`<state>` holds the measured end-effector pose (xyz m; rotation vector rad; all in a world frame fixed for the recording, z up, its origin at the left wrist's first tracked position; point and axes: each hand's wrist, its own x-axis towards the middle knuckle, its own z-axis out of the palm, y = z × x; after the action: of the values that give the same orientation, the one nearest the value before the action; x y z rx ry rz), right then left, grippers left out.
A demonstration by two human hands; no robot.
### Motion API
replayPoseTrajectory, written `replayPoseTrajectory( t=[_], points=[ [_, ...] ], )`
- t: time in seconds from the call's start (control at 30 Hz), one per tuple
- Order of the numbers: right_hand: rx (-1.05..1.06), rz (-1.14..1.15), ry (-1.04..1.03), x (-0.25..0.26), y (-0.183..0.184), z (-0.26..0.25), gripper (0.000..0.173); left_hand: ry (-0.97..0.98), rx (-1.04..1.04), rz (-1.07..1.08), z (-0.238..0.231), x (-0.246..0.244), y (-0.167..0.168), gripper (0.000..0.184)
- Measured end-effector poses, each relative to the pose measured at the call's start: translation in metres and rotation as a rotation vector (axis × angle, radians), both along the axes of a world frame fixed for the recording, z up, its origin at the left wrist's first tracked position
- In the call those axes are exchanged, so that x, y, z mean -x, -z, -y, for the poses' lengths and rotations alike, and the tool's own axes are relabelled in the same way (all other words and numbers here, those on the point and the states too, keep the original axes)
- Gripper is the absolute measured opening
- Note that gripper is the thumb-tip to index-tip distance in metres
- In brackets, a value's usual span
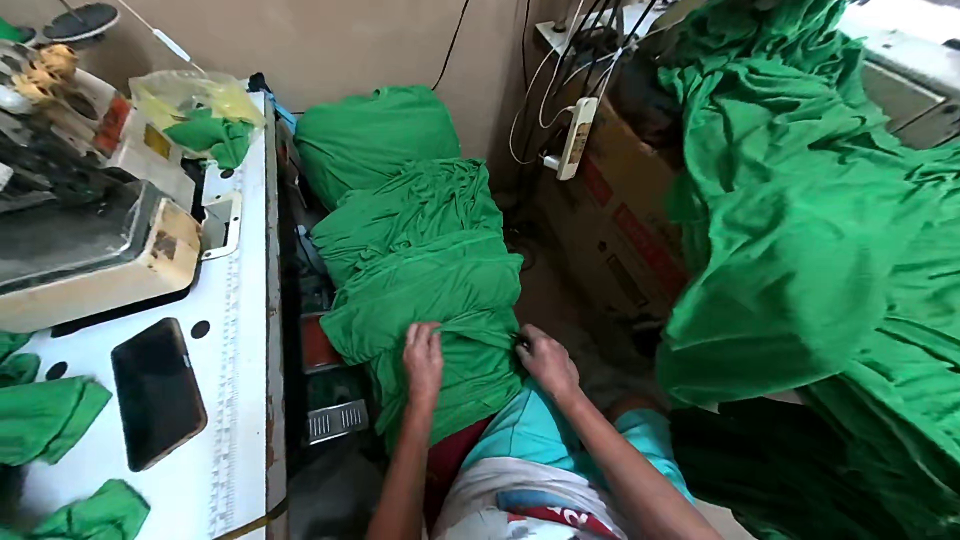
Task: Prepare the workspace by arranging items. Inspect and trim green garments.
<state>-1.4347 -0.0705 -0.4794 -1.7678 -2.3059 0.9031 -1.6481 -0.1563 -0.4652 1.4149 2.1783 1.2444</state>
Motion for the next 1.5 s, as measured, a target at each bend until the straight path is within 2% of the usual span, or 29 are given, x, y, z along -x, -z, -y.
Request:
replayPoseTrajectory(
  t=[0.1,0.13,0.17,0.23,0.33,0.43,0.5,0.57,0.63,0.7,0.8,0.9,1.0,1.2,1.37,1.5],
  points=[
    [-0.348,-0.249,-0.215,-0.01,0.003,0.024,0.021,0.019,0.135,-0.154,0.007,0.026,0.021,0.026],
    [-0.323,-0.268,-0.35,-0.015,0.004,0.029,0.019,0.046,0.246,-0.225,0.008,0.031,0.027,0.029],
    [-0.178,-0.221,-0.488,-0.019,0.003,0.031,0.02,0.062,0.368,-0.284,0.009,0.034,0.029,0.033],
    [0.058,-0.149,-0.601,-0.023,0.003,0.031,0.024,0.062,0.551,-0.321,0.007,0.034,0.022,0.039],
    [0.109,-0.343,-0.341,-0.023,0.001,0.028,0.031,0.014,0.648,-0.311,0.001,0.024,0.003,0.031],
    [0.167,-0.545,-0.082,-0.007,-0.007,0.02,0.038,-0.051,0.437,-0.246,0.002,0.007,0.0,0.029],
    [0.21,-0.725,0.015,0.008,-0.003,0.016,0.035,0.008,0.29,-0.04,0.002,-0.006,0.001,0.031],
    [0.268,-0.887,0.103,0.028,0.008,0.015,0.029,0.156,0.231,0.246,0.003,-0.014,0.009,0.033],
    [0.363,-0.892,0.171,0.041,0.023,0.016,0.027,0.251,0.33,0.333,0.004,-0.016,0.02,0.033],
    [0.476,-0.789,0.23,0.046,0.039,0.016,0.033,0.272,0.415,0.247,0.007,-0.014,0.034,0.032],
    [0.578,-0.745,0.244,0.046,0.04,0.011,0.05,0.319,0.404,0.127,0.008,-0.012,0.039,0.032],
    [0.655,-0.814,0.26,0.043,0.042,0.009,0.057,0.391,0.498,0.07,0.001,-0.012,0.032,0.031],
    [0.674,-0.836,0.257,0.042,0.045,0.01,0.051,0.398,0.549,0.042,-0.008,-0.009,0.033,0.028],
    [0.693,-0.854,0.261,0.041,0.044,0.01,0.036,0.396,0.514,0.205,-0.009,0.005,0.037,0.031],
    [0.684,-0.869,0.211,0.04,0.042,0.013,0.024,0.473,0.605,0.087,-0.012,0.001,0.03,0.034],
    [0.613,-0.831,0.096,0.038,0.043,0.015,0.02,0.448,0.523,0.063,-0.013,0.003,0.04,0.026]
  ],
)
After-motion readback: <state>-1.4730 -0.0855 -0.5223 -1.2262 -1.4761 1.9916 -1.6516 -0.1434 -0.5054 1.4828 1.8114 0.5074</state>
